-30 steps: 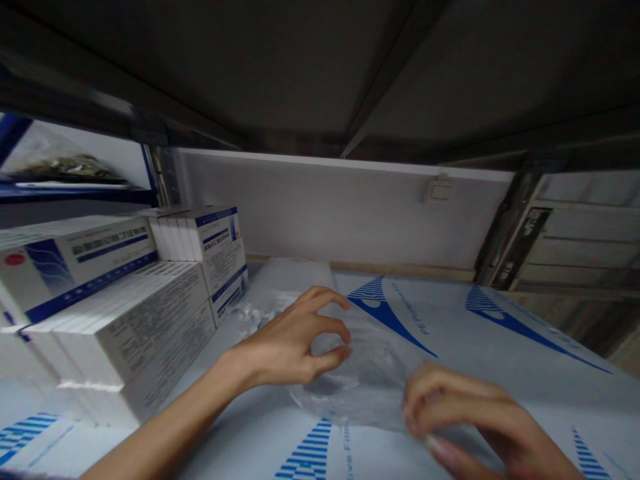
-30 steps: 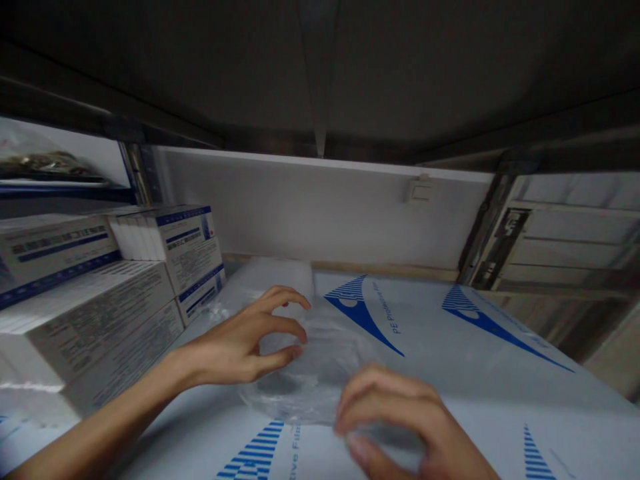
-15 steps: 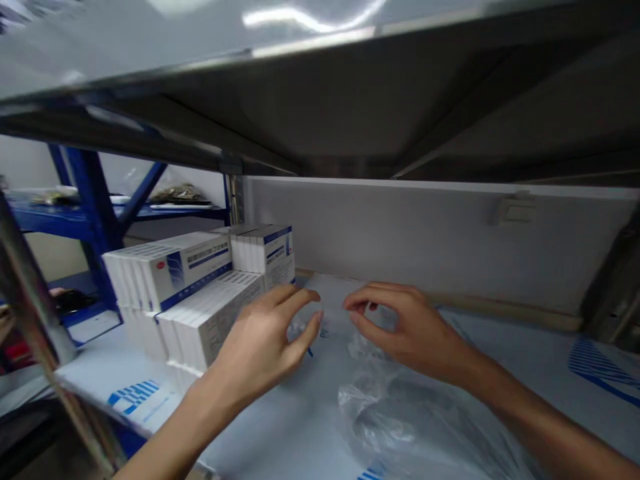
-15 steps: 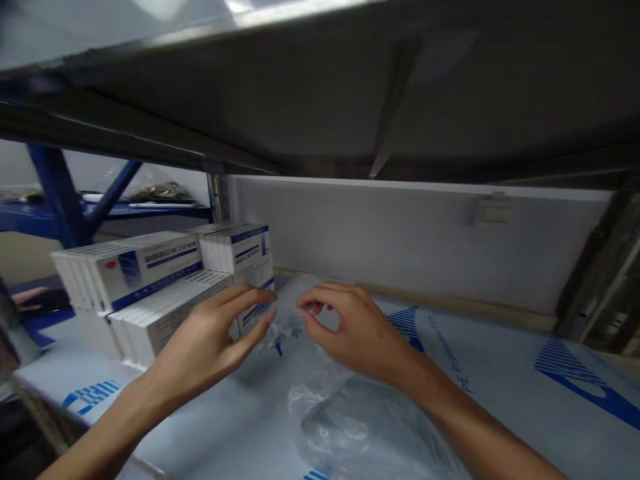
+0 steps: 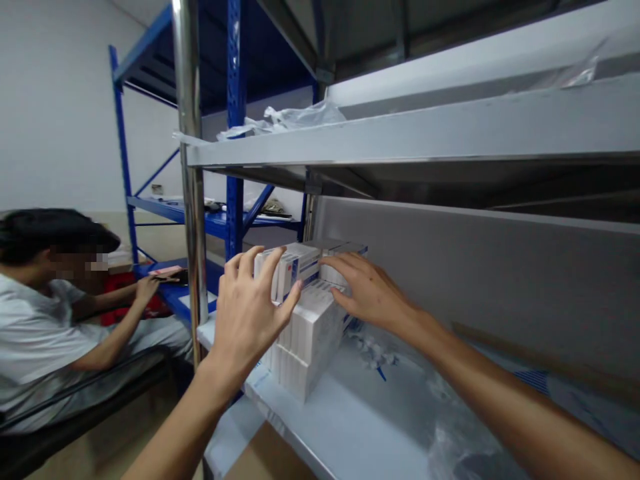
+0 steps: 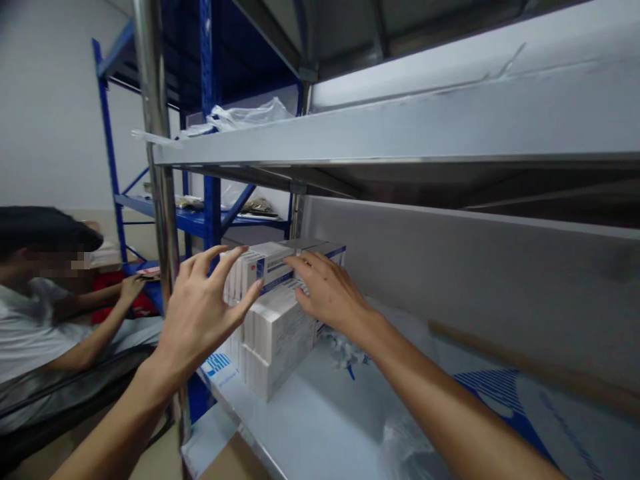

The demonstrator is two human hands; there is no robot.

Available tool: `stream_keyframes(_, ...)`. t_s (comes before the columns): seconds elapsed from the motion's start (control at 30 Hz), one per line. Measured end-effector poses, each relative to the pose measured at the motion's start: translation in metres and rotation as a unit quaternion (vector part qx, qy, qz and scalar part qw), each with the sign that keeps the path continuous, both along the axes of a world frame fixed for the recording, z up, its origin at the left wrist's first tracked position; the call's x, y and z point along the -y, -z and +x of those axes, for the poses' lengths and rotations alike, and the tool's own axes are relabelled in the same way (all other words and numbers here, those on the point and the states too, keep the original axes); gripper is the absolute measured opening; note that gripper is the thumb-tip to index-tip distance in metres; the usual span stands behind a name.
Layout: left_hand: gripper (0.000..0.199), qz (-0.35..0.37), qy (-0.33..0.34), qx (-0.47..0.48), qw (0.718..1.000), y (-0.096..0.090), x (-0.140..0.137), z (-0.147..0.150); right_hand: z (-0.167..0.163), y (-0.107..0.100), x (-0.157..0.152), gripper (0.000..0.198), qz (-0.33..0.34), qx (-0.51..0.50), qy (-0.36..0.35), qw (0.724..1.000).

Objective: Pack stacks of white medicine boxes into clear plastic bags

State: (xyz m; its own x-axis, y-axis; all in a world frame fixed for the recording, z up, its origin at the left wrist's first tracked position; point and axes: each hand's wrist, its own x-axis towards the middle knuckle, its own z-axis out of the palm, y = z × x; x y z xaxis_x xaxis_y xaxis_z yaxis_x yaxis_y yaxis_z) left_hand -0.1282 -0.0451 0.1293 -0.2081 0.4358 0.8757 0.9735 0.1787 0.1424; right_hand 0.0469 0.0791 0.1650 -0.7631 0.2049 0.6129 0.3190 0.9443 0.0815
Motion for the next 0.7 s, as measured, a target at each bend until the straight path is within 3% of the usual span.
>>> stream_keyframes(0.1, 0.071, -0.078, 0.003, 0.084, 0.993, -0.005, -0.011, -0.014, -0.021, 0.002, 0.000, 0.060, -0.021, -0.012, -0.016, 1.000)
stream_keyframes(0.17, 0.069, -0.092, 0.032, 0.121, 0.988, -0.007, -0.015, -0.018, -0.029, 0.005, 0.001, 0.068, -0.044, -0.016, -0.024, 0.999)
stream_keyframes(0.3, 0.050, -0.005, 0.107, 0.078, 0.991, -0.016, 0.004, -0.012, -0.022, 0.005, 0.001, 0.078, -0.088, -0.101, -0.023, 0.991)
stream_keyframes(0.4, 0.046, 0.053, 0.202, 0.055, 0.976, -0.029, 0.034, -0.001, 0.011, -0.004, 0.001, 0.090, -0.158, -0.195, -0.012, 0.968)
stream_keyframes(0.47, 0.052, 0.039, 0.302, 0.102, 0.947, -0.034, 0.049, 0.009, 0.046, -0.011, 0.007, 0.100, -0.262, -0.209, -0.035, 0.941)
stream_keyframes(0.57, 0.055, -0.044, 0.448, 0.229, 0.863, -0.031, 0.048, 0.029, 0.106, -0.014, 0.027, 0.096, -0.420, -0.128, -0.105, 0.893)
stream_keyframes(0.63, 0.053, -0.096, 0.516, 0.290, 0.800, -0.020, 0.034, 0.048, 0.145, -0.009, 0.044, 0.083, -0.466, -0.104, -0.102, 0.873)
stream_keyframes(0.7, 0.051, -0.136, 0.568, 0.306, 0.752, -0.006, 0.015, 0.070, 0.180, 0.000, 0.059, 0.075, -0.469, -0.115, -0.067, 0.873)
